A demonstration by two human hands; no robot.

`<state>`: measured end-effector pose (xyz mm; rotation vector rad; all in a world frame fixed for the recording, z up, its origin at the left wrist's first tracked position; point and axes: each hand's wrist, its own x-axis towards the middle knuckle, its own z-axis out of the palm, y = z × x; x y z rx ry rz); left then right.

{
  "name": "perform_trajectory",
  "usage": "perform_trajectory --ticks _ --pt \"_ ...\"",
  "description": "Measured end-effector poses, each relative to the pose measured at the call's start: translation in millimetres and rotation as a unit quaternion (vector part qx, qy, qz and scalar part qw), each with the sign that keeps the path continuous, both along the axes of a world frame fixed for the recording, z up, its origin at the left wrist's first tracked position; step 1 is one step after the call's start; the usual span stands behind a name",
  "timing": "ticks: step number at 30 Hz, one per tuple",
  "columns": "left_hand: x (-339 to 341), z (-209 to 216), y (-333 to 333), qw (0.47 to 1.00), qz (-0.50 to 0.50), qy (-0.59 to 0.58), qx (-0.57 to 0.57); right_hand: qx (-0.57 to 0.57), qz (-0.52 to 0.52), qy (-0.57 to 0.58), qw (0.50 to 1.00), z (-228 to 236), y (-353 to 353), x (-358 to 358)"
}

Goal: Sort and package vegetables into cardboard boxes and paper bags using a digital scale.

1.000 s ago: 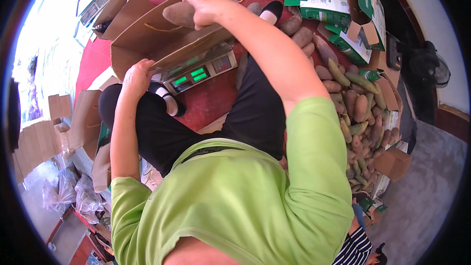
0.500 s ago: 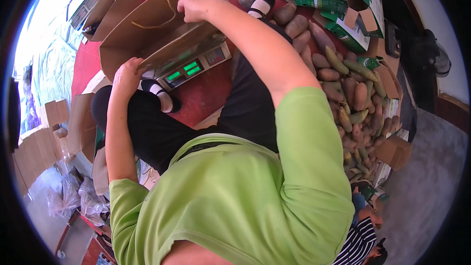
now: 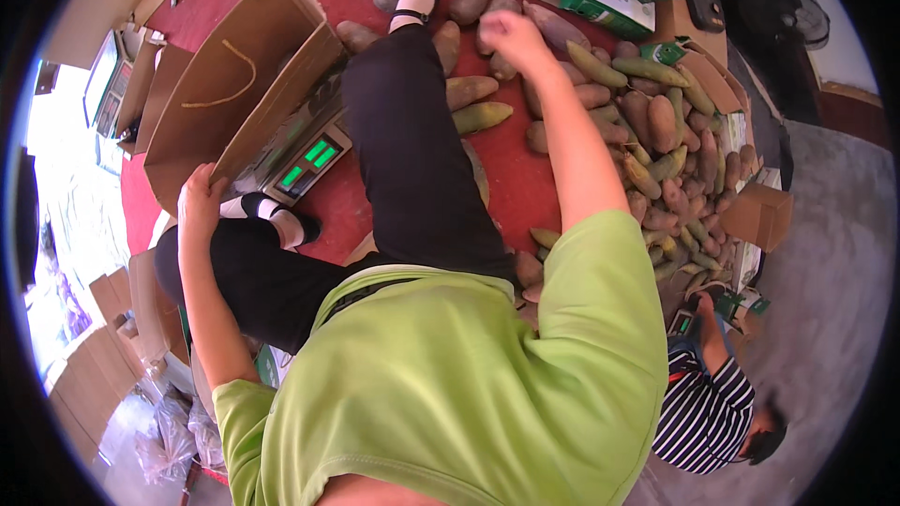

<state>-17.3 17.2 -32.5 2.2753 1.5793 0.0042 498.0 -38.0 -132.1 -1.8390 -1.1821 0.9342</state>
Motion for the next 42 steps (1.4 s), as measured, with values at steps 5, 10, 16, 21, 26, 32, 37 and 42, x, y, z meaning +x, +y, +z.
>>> perform_trajectory --ticks 5,10,16,21,26,32,37,42 --pt "-4 -2 -2 1.0 -0.019 0.004 0.024 -0.208 -0.141 0.044 0.967 -101 -108 7" --pt "4 -1 -1 0.999 -0.03 -0.007 0.039 -0.281 -0.131 -0.053 0.949 -170 -177 -13" --pt "5 3 -2 1.0 0.003 0.0 0.004 -0.303 -0.039 -0.226 0.925 -173 -147 -44" --pt "7 4 -1 1.0 -0.004 -0.015 0.012 -0.311 0.041 -0.309 0.898 -164 -107 -46" --pt "13 6 1 1.0 0.021 0.004 -0.011 -0.3 0.07 -0.365 0.878 -175 -97 -43" --pt "12 10 0 0.999 0.036 0.011 0.003 -0.366 0.134 -0.425 0.817 -170 -91 -48" --pt "13 13 -3 0.999 0.042 -0.007 -0.003 -0.398 0.084 -0.333 0.851 -181 -103 -54" --pt "14 11 1 0.999 0.045 0.004 -0.026 -0.45 0.072 -0.278 0.845 -160 -113 -60"
